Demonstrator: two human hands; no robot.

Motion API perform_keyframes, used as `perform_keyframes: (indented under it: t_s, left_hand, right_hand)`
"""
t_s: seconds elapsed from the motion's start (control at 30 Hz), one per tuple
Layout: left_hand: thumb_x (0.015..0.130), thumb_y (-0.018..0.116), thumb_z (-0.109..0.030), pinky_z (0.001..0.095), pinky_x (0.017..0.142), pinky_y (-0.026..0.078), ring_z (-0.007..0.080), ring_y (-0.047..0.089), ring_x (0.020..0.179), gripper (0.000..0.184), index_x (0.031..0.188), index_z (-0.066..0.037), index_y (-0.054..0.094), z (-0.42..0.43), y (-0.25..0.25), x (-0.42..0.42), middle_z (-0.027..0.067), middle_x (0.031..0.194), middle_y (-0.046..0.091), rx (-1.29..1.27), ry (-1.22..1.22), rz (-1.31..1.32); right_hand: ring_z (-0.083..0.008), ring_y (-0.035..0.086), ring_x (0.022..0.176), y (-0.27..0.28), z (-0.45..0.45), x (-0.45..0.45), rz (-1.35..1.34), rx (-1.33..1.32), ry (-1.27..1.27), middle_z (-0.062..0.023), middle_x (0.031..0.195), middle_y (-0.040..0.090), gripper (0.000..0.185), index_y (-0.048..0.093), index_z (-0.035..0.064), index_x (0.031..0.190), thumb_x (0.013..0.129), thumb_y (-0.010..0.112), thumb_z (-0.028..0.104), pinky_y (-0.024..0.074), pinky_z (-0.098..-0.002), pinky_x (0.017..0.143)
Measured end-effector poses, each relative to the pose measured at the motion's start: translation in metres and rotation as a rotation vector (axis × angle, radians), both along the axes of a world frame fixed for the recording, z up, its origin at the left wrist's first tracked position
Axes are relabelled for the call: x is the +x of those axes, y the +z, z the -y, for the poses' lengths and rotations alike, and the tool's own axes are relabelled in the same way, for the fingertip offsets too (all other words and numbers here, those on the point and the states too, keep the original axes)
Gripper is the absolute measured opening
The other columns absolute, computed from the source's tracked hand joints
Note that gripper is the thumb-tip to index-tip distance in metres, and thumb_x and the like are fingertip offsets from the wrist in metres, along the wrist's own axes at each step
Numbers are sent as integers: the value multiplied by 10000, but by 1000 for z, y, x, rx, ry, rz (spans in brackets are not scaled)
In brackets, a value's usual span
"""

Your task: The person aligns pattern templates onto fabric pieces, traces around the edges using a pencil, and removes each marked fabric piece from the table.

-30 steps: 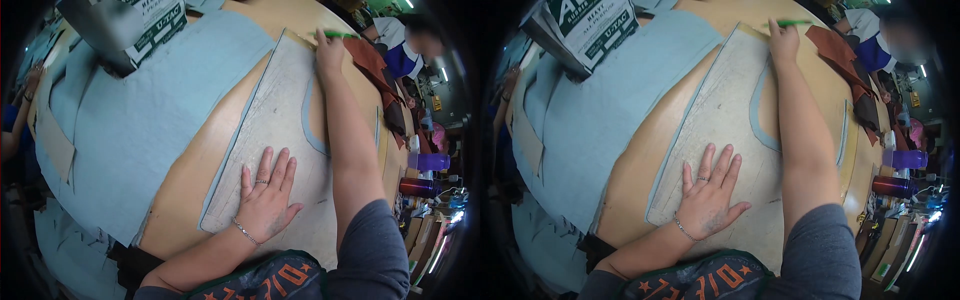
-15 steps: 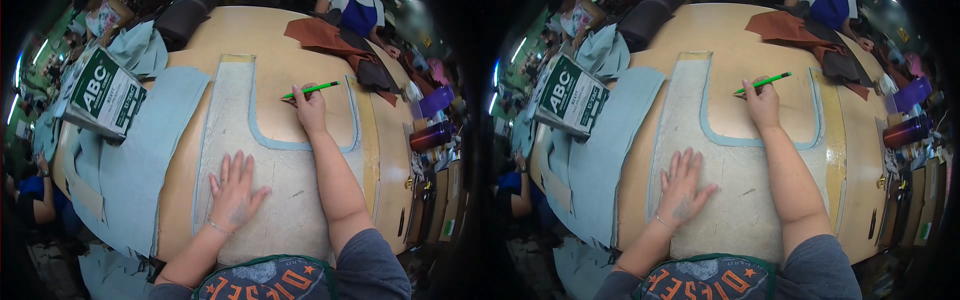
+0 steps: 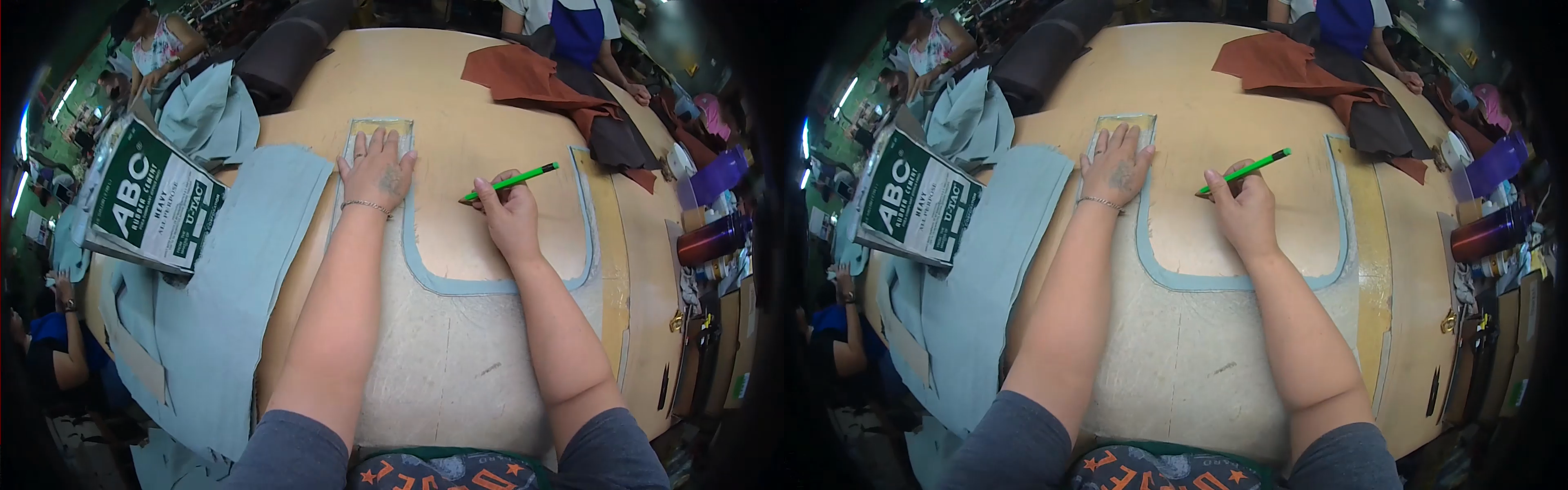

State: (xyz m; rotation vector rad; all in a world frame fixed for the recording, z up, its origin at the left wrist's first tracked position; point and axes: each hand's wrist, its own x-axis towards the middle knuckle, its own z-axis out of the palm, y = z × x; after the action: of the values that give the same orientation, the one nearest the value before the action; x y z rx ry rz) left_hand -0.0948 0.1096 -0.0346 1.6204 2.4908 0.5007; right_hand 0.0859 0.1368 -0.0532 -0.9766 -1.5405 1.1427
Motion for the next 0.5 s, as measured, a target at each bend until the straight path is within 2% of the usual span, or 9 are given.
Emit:
perform_keyframes:
  t_s: [0.07, 0.17, 0.23, 0.37, 0.5]
  left_hand:
    - [867, 351, -398, 544, 1009, 95, 267, 147, 1291, 500, 1287, -129, 337, 0, -4, -1, 45, 1383, 234, 26, 13, 30]
    - [869, 336, -410, 546, 1000, 139, 253, 180, 1283, 493, 1289, -153, 333, -1, -9, -3, 30, 1380, 248, 56, 22, -21]
    - [870, 334, -407, 546, 999, 142, 255, 186, 1281, 489, 1288, -154, 332, -1, -11, -3, 30, 1375, 256, 72, 27, -26]
    - [873, 328, -400, 551, 996, 146, 263, 194, 1278, 478, 1285, -158, 337, -2, -14, -3, 35, 1367, 269, 84, 28, -41]
    - [877, 317, -384, 555, 993, 150, 271, 203, 1273, 463, 1287, -168, 330, -2, -14, -3, 20, 1363, 274, 93, 37, -36]
  right_hand:
    - [-107, 537, 584, 5, -1, -5, -31, -39, 51, -71, 655, 552, 203, 449, 14, 781, 826, 567, 173, 428, -219, 522]
    - [-109, 549, 606, 21, -29, -31, -124, -178, 81, -79, 709, 562, 187, 448, 5, 808, 834, 553, 157, 444, -210, 530]
    - [-120, 563, 619, 22, -57, -62, -208, -162, 135, -84, 731, 567, 190, 464, -4, 831, 829, 560, 161, 462, -214, 542]
    - [-136, 577, 667, 19, -102, -135, -125, 47, 349, -90, 764, 583, 248, 500, -12, 906, 822, 572, 209, 464, -228, 576]
    - [-165, 598, 608, 9, -111, -178, -13, 77, 299, -122, 740, 601, 266, 519, -49, 883, 796, 594, 190, 487, -260, 558]
